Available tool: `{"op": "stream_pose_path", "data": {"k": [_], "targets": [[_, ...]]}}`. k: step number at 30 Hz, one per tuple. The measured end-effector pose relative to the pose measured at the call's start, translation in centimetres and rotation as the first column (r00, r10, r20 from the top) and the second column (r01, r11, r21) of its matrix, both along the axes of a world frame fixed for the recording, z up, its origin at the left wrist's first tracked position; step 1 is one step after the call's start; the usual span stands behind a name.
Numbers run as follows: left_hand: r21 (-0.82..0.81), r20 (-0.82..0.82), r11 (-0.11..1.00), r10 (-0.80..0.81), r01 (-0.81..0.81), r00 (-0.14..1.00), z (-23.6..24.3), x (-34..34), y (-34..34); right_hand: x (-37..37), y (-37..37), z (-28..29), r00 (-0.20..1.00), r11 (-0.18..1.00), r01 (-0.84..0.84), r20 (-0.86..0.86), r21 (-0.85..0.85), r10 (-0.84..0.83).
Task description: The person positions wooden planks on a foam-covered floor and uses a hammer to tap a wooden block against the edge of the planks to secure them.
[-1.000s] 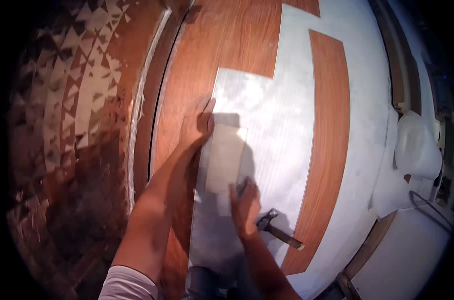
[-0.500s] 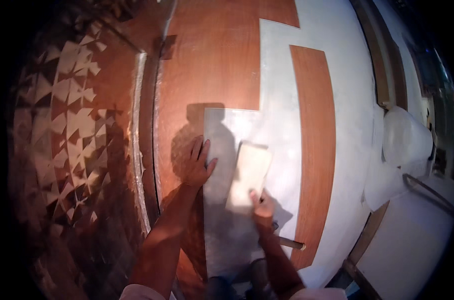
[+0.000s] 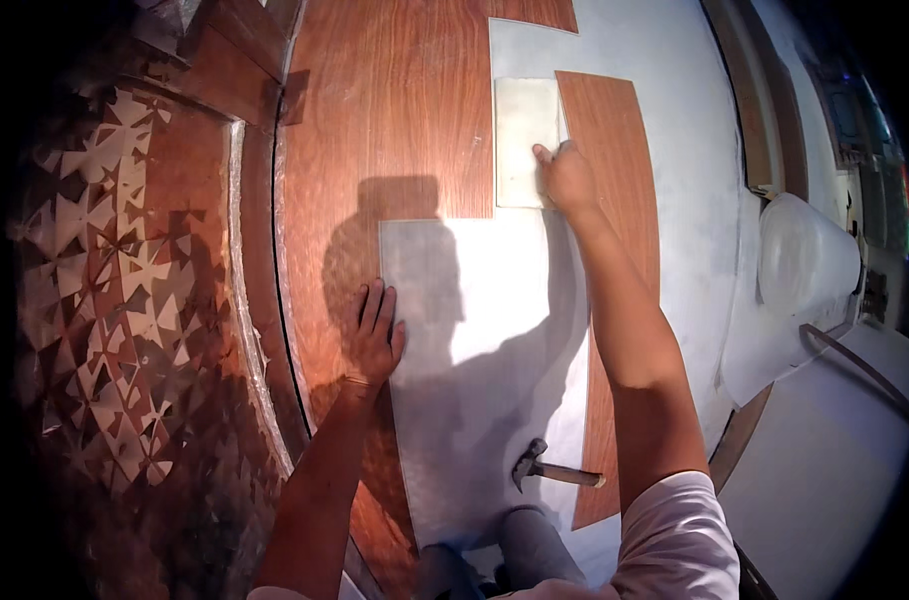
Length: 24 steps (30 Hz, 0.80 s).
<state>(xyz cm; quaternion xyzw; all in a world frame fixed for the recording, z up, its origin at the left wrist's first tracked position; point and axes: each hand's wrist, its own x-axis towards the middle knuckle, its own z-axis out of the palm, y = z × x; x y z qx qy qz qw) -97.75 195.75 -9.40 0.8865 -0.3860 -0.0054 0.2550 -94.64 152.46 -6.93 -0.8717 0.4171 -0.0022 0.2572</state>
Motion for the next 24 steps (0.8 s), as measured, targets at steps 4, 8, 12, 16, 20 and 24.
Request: {"op": "stream_pose_path", "data": {"k": [4, 8, 12, 16, 20, 24], "targets": [[-0.016, -0.010, 1.000, 0.024, -0.024, 1.000, -0.1, -0.1, 0.7, 3.3, 1.9, 3.2, 0.937, 0.964, -0.213, -0.312, -0.161, 0.155], [-0.040, 0.005, 0.998, -0.038, 0.038, 0.999, 0.7, 0.3, -0.9, 2.0, -1.2, 3.7, 0.837, 0.879, -0.421, -0.469, -0.224, 0.282], [-0.016, -0.009, 0.998, -0.054, 0.054, 0.999, 0.4, 0.6, -0.7, -0.8, 0.2, 6.3, 0.944, 0.951, -0.264, -0.244, -0.163, 0.220], [-0.005, 0.055, 0.999, -0.031, 0.031, 0.998, 1.1, 0.5, 0.2, -8.2, 2.9, 6.5, 0.962, 0.937, -0.171, -0.258, -0.303, 0.092], [-0.014, -0.043, 0.997, -0.074, 0.073, 0.996, 2.5, 1.3, -0.9, -14.1, 2.7, 3.4, 0.969, 0.813, -0.249, -0.137, -0.526, 0.208], [-0.030, -0.009, 0.997, -0.070, 0.070, 0.997, 0.5, 0.7, 0.2, -12.3, 2.3, 4.7, 0.944, 0.722, -0.319, -0.143, -0.613, 0.296]]}}
